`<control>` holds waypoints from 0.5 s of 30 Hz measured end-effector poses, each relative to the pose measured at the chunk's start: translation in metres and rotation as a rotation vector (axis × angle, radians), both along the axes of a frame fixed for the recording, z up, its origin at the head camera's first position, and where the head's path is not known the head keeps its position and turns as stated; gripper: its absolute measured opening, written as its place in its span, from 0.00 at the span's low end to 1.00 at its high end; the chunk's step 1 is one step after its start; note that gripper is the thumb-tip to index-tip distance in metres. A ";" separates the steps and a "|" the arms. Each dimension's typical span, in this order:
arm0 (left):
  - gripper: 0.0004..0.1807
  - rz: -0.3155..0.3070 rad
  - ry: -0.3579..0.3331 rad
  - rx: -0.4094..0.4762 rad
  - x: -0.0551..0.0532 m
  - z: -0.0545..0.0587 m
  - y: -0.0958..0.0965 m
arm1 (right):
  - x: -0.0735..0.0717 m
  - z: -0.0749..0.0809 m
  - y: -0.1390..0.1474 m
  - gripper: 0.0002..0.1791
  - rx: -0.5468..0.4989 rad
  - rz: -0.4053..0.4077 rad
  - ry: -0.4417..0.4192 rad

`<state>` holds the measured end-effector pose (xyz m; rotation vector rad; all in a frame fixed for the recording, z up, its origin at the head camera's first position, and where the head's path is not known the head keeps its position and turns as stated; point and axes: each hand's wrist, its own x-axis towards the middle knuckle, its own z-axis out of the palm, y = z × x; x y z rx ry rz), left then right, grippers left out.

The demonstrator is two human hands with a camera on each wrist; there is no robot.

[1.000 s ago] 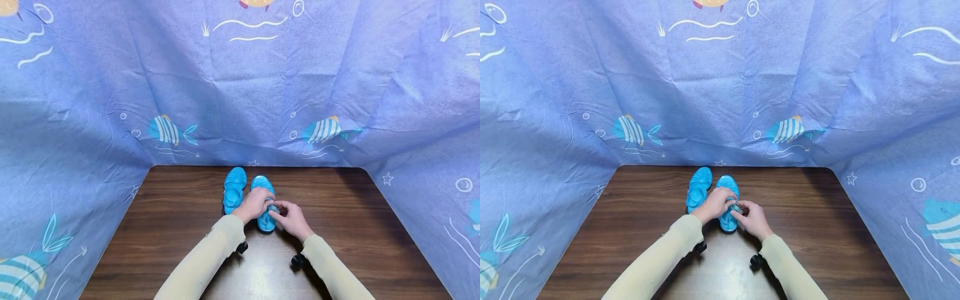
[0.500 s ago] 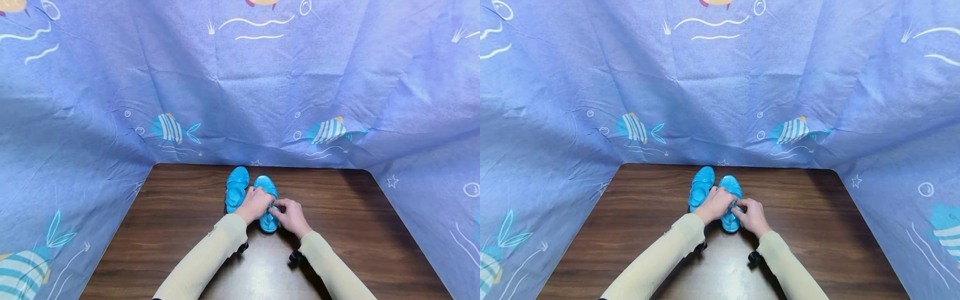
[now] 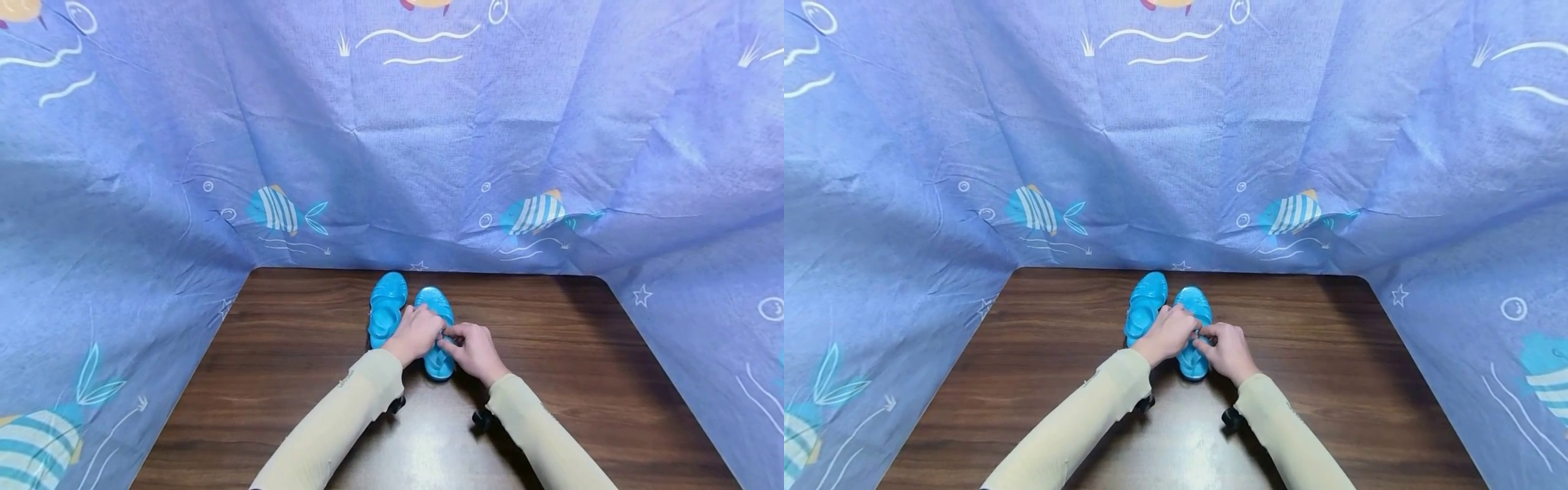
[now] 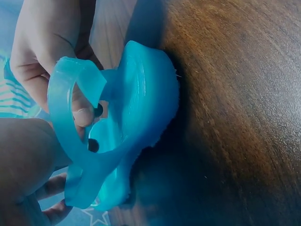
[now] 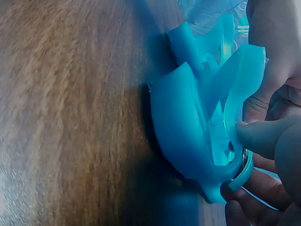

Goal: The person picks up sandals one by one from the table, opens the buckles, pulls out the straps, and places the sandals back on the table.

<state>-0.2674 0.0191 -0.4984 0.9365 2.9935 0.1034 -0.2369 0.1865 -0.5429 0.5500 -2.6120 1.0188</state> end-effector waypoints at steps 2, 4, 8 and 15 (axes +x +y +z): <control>0.09 0.003 0.000 0.000 0.000 0.000 0.000 | 0.001 0.001 0.000 0.09 -0.003 0.000 -0.009; 0.09 0.007 0.003 0.000 0.000 0.000 0.000 | 0.001 0.001 0.000 0.10 -0.011 -0.005 -0.024; 0.10 0.010 0.015 0.011 0.000 0.000 0.000 | 0.000 0.002 0.000 0.09 -0.030 -0.020 -0.048; 0.11 0.008 0.026 0.017 0.000 -0.001 0.000 | -0.001 0.006 0.001 0.06 -0.041 -0.055 -0.062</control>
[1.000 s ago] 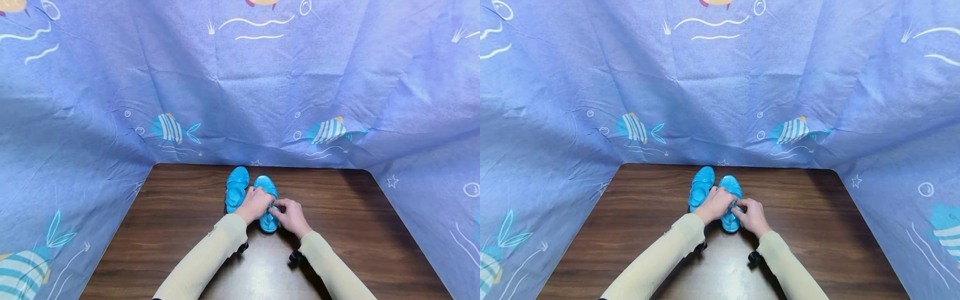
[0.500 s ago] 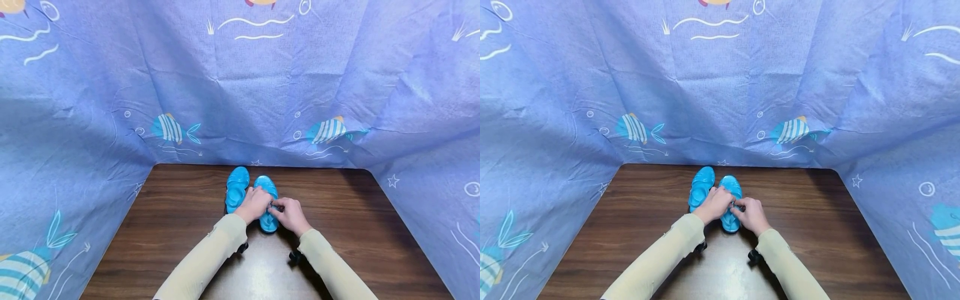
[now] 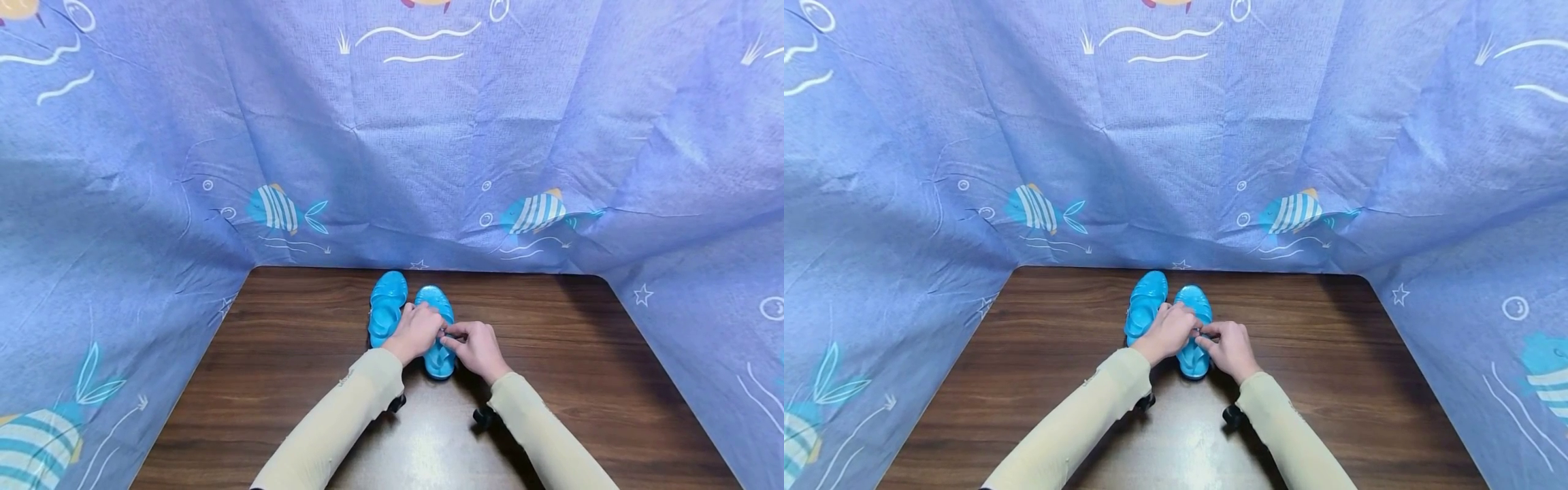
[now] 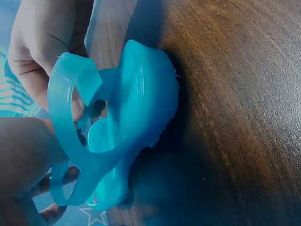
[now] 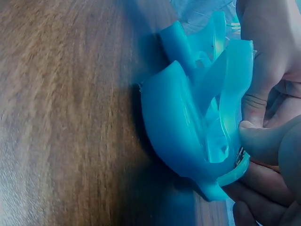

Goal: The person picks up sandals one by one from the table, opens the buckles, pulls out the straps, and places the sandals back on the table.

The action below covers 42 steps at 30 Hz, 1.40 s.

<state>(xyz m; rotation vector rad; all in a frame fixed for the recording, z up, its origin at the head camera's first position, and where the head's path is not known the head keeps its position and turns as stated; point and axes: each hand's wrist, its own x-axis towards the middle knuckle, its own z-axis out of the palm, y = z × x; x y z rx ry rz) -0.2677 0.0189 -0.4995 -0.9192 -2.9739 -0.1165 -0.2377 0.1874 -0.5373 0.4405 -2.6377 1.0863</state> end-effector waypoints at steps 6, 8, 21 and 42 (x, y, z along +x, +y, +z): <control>0.11 -0.006 0.006 0.004 -0.001 -0.001 -0.001 | -0.001 -0.001 0.002 0.06 -0.022 -0.016 0.006; 0.11 -0.009 0.015 0.007 -0.001 -0.002 -0.002 | -0.001 -0.002 0.003 0.06 -0.031 -0.019 -0.004; 0.14 -0.024 0.065 0.040 -0.003 -0.009 -0.009 | 0.002 -0.003 0.003 0.07 -0.057 -0.050 -0.048; 0.12 0.002 0.066 0.066 -0.001 -0.009 -0.011 | 0.005 -0.004 0.003 0.07 -0.105 -0.055 -0.076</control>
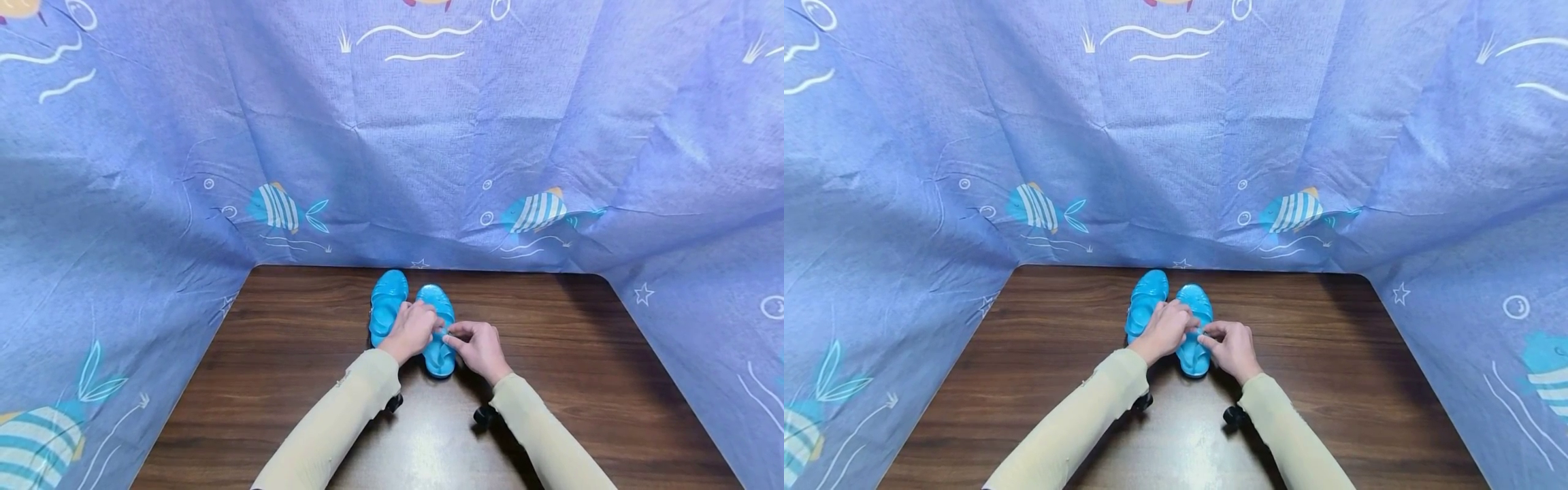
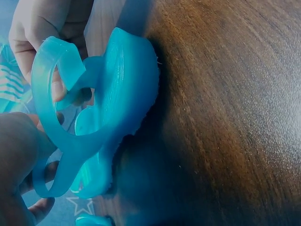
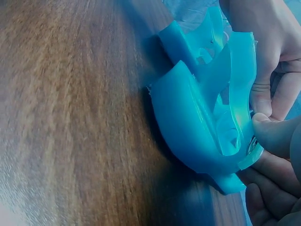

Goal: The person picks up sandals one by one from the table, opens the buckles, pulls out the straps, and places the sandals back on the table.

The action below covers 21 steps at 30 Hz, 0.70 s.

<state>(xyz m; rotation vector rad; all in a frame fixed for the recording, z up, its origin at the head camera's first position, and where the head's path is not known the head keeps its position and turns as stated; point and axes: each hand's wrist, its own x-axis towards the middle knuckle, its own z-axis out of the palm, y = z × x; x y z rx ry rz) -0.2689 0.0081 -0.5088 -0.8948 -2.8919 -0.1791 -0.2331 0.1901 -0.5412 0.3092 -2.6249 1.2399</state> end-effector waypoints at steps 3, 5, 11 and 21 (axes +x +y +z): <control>0.11 0.010 0.001 -0.005 0.000 0.000 0.001 | 0.000 0.000 0.000 0.07 -0.003 -0.005 0.005; 0.10 0.017 0.003 -0.009 0.000 -0.001 0.001 | 0.000 0.000 -0.001 0.07 0.000 -0.009 0.009; 0.10 0.009 0.005 -0.022 -0.001 -0.001 0.000 | -0.001 0.000 -0.002 0.07 -0.004 0.001 0.011; 0.09 -0.138 -0.057 0.030 -0.005 0.008 -0.002 | -0.002 -0.002 0.000 0.05 0.022 0.020 0.095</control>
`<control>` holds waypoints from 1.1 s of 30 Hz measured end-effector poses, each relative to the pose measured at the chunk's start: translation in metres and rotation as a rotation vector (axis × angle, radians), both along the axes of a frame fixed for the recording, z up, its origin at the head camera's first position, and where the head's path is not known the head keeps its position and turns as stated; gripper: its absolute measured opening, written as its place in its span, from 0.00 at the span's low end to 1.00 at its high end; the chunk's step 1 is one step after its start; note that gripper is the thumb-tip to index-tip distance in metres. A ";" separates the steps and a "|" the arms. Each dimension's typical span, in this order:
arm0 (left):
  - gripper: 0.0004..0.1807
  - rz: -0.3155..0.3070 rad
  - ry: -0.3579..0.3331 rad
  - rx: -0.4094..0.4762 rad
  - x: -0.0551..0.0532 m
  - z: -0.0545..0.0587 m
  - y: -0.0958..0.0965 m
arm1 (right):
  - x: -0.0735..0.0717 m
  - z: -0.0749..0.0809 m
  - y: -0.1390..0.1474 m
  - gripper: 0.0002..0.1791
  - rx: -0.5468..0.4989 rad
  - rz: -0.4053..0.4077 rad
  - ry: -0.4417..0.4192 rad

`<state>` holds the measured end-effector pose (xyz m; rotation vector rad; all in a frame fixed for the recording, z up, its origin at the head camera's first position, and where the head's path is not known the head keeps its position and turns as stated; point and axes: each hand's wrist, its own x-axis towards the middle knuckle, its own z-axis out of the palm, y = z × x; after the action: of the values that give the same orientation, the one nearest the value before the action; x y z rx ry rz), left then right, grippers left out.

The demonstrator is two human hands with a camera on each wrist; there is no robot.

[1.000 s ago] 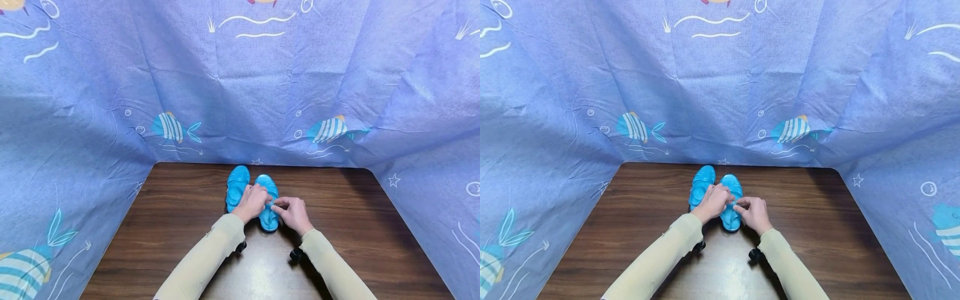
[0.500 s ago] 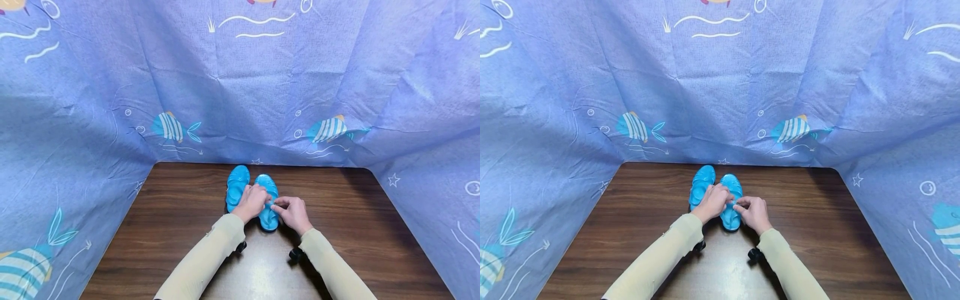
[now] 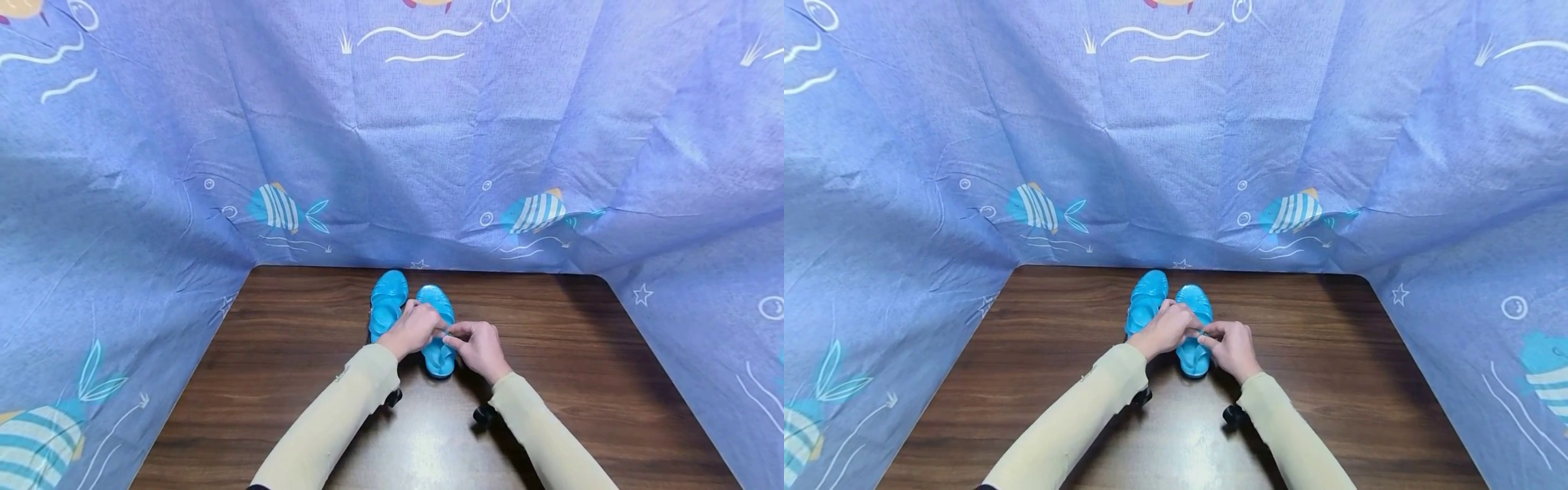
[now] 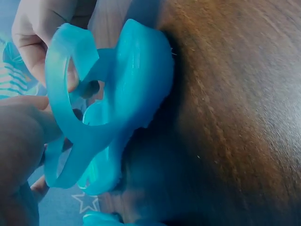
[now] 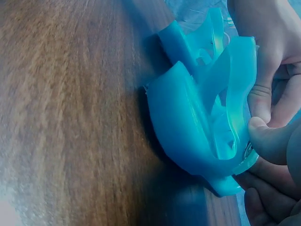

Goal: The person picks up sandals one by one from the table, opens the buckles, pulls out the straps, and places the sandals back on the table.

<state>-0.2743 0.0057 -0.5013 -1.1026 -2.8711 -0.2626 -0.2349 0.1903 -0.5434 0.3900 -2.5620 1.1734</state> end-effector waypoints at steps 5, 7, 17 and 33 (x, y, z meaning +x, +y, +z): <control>0.08 0.027 -0.011 -0.001 0.000 0.000 0.003 | -0.001 0.000 -0.001 0.05 0.009 0.012 0.001; 0.09 0.045 -0.016 -0.007 0.000 -0.002 0.005 | -0.001 0.001 -0.002 0.05 0.003 0.005 -0.008; 0.11 0.123 -0.029 0.020 0.004 -0.008 0.012 | 0.001 0.001 -0.004 0.07 -0.027 -0.068 -0.026; 0.11 0.110 0.030 -0.061 0.006 -0.005 0.014 | -0.001 0.003 -0.001 0.07 -0.009 -0.076 -0.026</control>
<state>-0.2686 0.0195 -0.5068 -0.9449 -2.9186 -0.1528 -0.2360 0.1897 -0.5405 0.2746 -2.5682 1.1699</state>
